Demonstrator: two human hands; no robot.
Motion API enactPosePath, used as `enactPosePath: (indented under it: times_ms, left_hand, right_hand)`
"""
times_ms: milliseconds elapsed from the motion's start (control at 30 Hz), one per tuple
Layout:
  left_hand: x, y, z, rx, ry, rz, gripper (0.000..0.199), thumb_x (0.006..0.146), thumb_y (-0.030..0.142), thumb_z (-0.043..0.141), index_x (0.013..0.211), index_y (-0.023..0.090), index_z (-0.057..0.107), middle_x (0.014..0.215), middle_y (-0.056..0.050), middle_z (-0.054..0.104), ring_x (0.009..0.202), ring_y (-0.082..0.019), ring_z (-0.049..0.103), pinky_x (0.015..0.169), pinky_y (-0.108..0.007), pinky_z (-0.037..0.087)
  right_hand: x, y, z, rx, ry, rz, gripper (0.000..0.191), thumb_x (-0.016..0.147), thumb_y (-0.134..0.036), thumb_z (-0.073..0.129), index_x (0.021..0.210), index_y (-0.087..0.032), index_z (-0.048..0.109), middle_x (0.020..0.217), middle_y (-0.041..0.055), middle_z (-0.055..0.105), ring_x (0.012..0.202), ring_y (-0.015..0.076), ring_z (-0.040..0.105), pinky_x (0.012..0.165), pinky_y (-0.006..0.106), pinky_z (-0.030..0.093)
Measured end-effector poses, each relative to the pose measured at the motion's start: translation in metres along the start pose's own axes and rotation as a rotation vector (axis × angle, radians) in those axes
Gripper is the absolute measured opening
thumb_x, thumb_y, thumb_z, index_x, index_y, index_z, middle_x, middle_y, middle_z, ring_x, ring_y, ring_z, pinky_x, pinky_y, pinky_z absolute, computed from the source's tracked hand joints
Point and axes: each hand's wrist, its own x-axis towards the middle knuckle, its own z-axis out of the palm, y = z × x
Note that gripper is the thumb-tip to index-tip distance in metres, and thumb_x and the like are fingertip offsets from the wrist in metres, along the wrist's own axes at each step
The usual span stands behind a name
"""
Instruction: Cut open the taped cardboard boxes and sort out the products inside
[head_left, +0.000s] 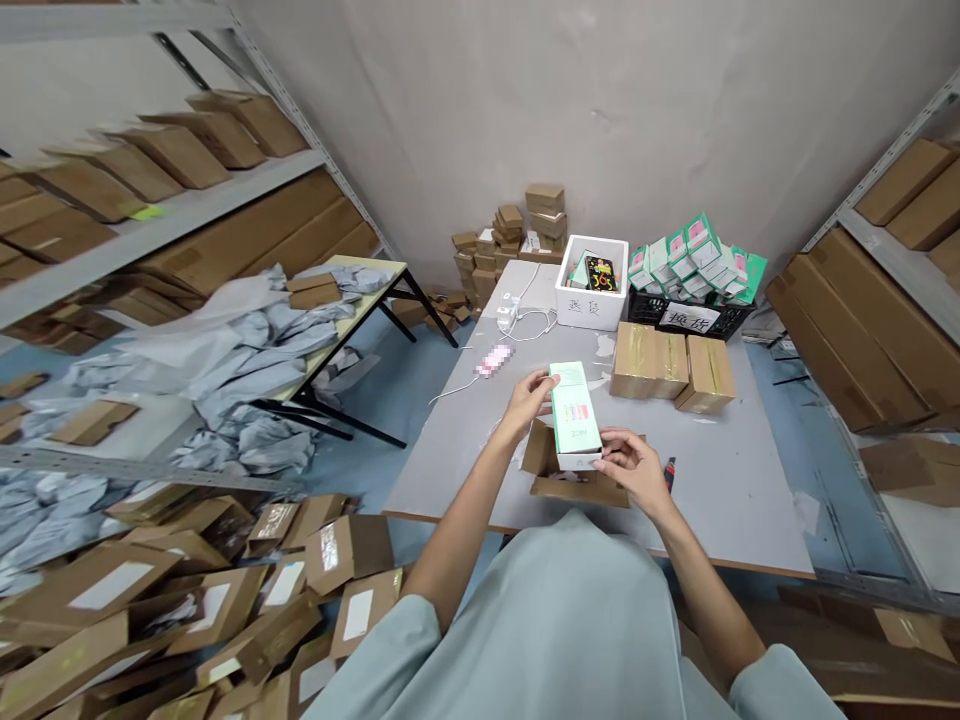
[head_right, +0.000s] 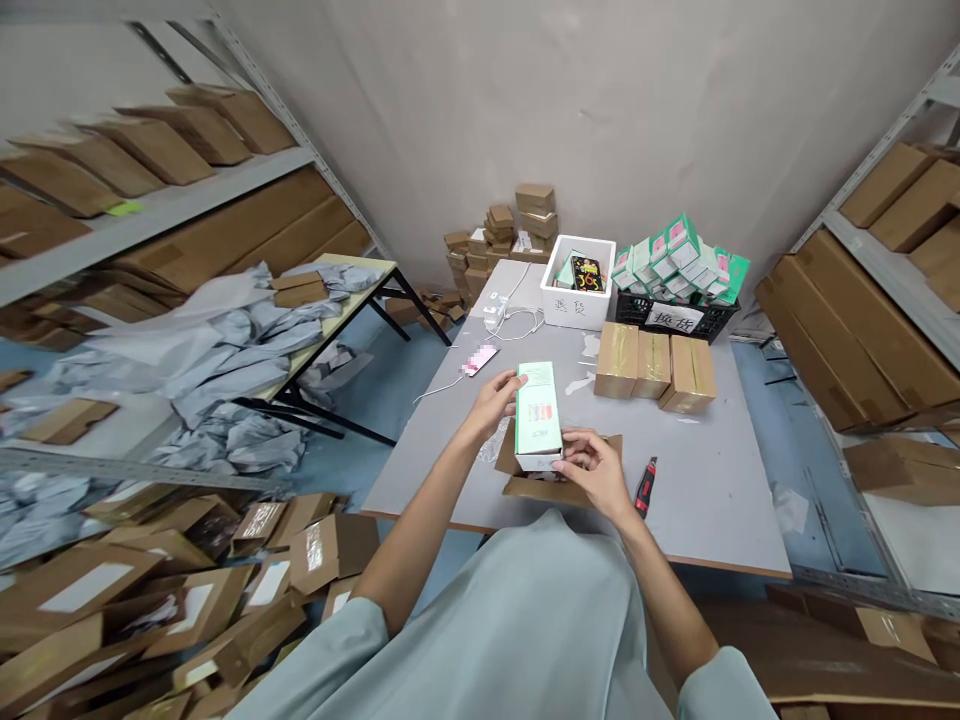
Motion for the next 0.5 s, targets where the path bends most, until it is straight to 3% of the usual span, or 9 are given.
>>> enactPosePath:
  times_ms: [133,333,500]
  left_hand:
    - [-0.003,-0.015,0.000,-0.041,-0.018,-0.108,0.065,0.072,0.063,0.100,0.115,0.020,0.078,0.120,-0.012,0.084,0.087,-0.020,0.077,0.070,-0.027,0.058]
    - [-0.012,-0.033,0.004,-0.162,0.011,-0.168,0.062,0.069,0.066,0.101,0.103,0.020,0.077,0.102,-0.006,0.082,0.082,-0.020,0.076,0.069,-0.028,0.057]
    - [-0.019,-0.044,0.005,-0.222,-0.049,-0.198,0.061,0.074,0.065,0.102,0.105,0.019,0.077,0.102,-0.007,0.082,0.082,-0.020,0.076,0.073,-0.030,0.061]
  right_hand:
    - [-0.003,-0.008,0.008,-0.079,0.087,-0.145,0.037,0.081,-0.053,0.103,0.094,-0.023,0.085,0.113,0.0089,0.079,0.089,0.0182,0.075,0.079,0.031,0.068]
    - [-0.017,-0.023,0.021,-0.343,0.194,-0.404,0.013,0.101,-0.039,0.087,0.099,-0.027,0.091,0.105,0.0083,0.082,0.095,0.0222,0.078,0.082,0.036,0.067]
    - [-0.019,-0.025,0.024,-0.375,0.223,-0.440,0.016,0.105,-0.041,0.082,0.099,-0.028,0.091,0.104,0.0084,0.082,0.096,0.0237,0.078,0.083,0.038,0.066]
